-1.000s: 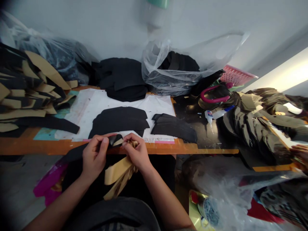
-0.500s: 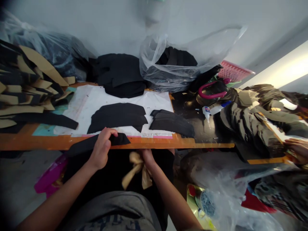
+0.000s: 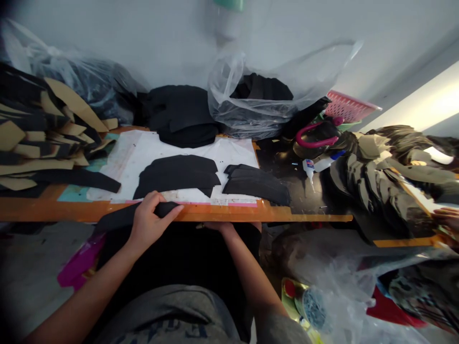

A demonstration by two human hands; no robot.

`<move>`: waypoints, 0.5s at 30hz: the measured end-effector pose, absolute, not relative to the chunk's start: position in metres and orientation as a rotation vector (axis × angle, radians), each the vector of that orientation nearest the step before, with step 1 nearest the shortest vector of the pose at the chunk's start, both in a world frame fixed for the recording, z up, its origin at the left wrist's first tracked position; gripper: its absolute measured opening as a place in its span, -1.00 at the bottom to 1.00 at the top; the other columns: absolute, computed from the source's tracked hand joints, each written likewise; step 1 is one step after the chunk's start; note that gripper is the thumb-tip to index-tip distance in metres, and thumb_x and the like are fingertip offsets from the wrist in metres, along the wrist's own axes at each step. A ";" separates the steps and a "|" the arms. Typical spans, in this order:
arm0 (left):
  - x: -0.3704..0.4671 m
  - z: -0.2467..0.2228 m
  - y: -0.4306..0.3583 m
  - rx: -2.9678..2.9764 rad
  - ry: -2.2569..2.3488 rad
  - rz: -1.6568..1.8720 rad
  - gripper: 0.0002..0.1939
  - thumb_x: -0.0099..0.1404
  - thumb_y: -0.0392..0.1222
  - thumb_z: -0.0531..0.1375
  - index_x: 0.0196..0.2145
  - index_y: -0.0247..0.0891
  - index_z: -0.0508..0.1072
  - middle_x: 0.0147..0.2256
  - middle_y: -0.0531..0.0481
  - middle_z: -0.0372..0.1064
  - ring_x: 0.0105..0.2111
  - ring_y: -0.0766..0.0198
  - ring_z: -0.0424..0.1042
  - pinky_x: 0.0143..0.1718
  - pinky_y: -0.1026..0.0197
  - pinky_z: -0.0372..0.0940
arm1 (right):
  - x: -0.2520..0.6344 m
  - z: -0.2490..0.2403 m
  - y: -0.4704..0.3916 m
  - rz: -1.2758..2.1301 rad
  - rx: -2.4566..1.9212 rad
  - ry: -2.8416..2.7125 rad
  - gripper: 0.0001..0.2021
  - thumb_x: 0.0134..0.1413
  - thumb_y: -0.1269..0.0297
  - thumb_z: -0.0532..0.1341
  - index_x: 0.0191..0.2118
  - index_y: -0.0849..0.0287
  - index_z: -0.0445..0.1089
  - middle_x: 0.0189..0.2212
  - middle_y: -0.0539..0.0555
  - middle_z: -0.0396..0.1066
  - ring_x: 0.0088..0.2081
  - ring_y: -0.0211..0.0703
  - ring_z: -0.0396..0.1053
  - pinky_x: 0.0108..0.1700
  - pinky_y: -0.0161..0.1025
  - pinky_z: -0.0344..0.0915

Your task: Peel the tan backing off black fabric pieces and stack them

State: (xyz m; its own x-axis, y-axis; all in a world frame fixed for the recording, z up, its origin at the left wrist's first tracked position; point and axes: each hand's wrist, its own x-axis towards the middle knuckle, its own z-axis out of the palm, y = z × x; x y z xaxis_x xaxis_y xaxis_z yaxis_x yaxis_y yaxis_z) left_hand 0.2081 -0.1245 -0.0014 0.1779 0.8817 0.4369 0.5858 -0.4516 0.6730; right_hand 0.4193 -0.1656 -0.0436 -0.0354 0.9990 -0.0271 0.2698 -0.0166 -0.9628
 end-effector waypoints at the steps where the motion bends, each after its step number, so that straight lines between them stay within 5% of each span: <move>1: 0.209 -0.002 -0.124 2.113 1.384 1.173 -0.60 0.31 0.07 0.29 -0.45 -0.18 0.19 -0.43 0.08 0.21 -0.35 0.24 0.29 -0.26 0.18 0.21 | 0.419 -0.038 -0.167 1.204 -1.359 -1.515 -0.77 0.16 0.12 0.41 -0.20 0.18 0.51 -0.28 0.03 0.53 -0.33 -0.19 0.47 -0.26 -0.22 0.47; 4: 0.212 -0.002 -0.125 2.150 1.351 1.201 -0.64 0.35 0.06 0.25 -0.43 -0.19 0.25 -0.43 0.06 0.23 -0.34 0.22 0.29 -0.27 0.17 0.20 | 0.414 -0.011 -0.178 1.383 -1.199 -1.741 -0.76 0.02 0.16 0.47 -0.38 0.13 0.44 -0.50 -0.08 0.45 -0.50 -0.27 0.38 -0.43 -0.33 0.35; 8: 0.218 0.005 -0.130 2.261 1.314 1.178 -0.73 0.51 -0.09 0.04 -0.34 -0.21 0.37 -0.37 -0.01 0.29 -0.30 0.19 0.30 -0.23 0.12 0.19 | 0.393 0.020 -0.186 1.058 -1.231 -1.438 -0.62 0.05 0.18 0.47 -0.14 0.07 0.28 -0.15 0.02 0.50 -0.17 -0.17 0.49 -0.11 -0.23 0.44; 15: 0.206 0.003 -0.130 2.410 1.266 1.130 -0.74 0.49 -0.21 0.06 0.06 -0.23 0.40 -0.07 -0.15 0.39 -0.05 0.11 0.40 0.01 0.05 0.30 | 0.414 0.028 -0.171 0.737 -1.263 -1.174 -0.77 0.16 0.25 0.33 -0.21 0.04 0.23 -0.30 -0.06 0.36 -0.27 -0.24 0.41 -0.16 -0.28 0.41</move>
State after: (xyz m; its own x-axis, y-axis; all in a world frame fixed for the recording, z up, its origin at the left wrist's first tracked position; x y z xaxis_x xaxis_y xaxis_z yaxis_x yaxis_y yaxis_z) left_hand 0.2064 -0.1304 0.0026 0.3437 0.7696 0.5381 0.6219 -0.6159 0.4836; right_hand 0.4138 -0.1710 0.0277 0.2900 0.9230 0.2529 0.1729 0.2094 -0.9624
